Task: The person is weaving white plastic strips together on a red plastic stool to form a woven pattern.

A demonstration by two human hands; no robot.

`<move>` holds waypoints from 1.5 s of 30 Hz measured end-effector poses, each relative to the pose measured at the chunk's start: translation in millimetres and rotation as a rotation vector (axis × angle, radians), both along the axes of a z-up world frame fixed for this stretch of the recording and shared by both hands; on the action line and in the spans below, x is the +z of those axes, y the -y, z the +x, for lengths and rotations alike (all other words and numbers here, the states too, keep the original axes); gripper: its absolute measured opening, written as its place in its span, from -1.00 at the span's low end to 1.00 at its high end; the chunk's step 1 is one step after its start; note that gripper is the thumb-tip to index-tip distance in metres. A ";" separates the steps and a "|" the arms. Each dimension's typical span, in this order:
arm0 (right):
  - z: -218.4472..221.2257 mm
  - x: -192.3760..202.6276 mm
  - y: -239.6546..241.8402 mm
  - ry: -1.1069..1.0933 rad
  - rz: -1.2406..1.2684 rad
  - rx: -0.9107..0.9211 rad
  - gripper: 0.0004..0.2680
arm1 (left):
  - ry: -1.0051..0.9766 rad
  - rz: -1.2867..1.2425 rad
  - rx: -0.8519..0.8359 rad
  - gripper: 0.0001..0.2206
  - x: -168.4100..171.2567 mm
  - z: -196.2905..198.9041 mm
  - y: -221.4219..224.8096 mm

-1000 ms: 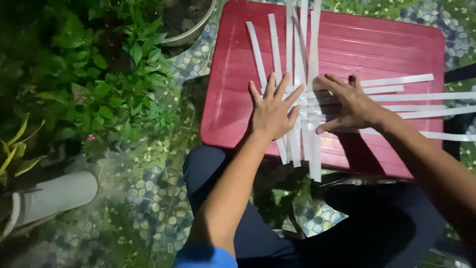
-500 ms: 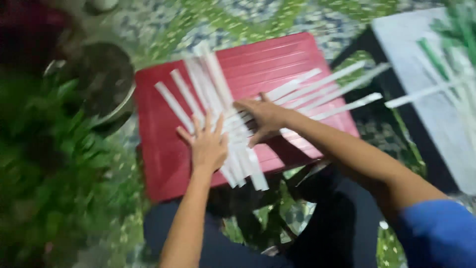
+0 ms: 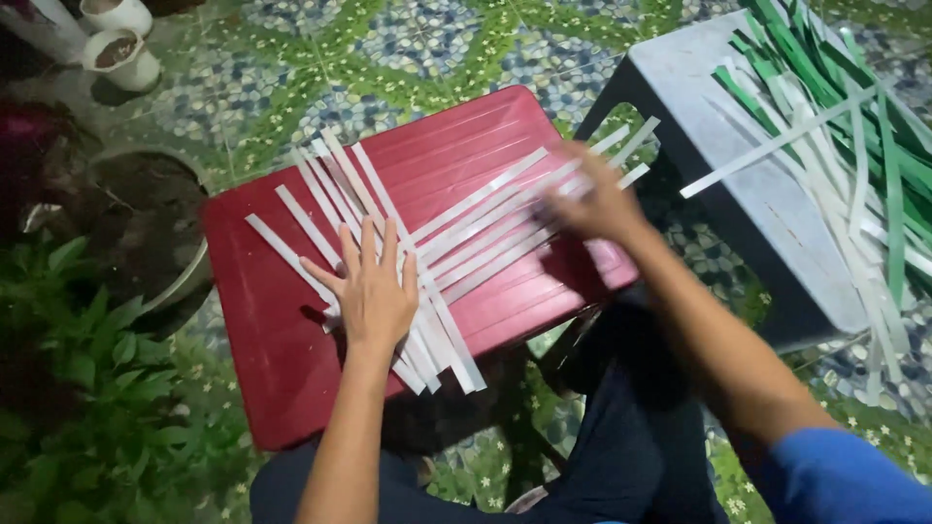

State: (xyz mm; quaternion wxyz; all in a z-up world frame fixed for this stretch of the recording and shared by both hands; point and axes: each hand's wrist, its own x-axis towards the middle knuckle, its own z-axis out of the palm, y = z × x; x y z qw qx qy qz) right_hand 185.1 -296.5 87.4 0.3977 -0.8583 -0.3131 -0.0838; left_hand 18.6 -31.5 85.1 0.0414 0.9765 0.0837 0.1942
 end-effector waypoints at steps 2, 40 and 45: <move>24.6 -23.6 72.9 0.087 -0.118 -0.165 -0.58 | -0.013 -0.022 -0.006 -0.56 1.7 -0.5 3.0; 146.5 -142.2 305.2 0.358 -0.613 -0.218 -0.88 | -0.436 -0.291 0.155 -0.54 -18.9 -1.9 7.3; 160.4 -131.3 289.1 0.333 -0.084 0.036 -0.95 | -0.426 -0.296 0.183 -0.56 -17.9 -4.1 9.3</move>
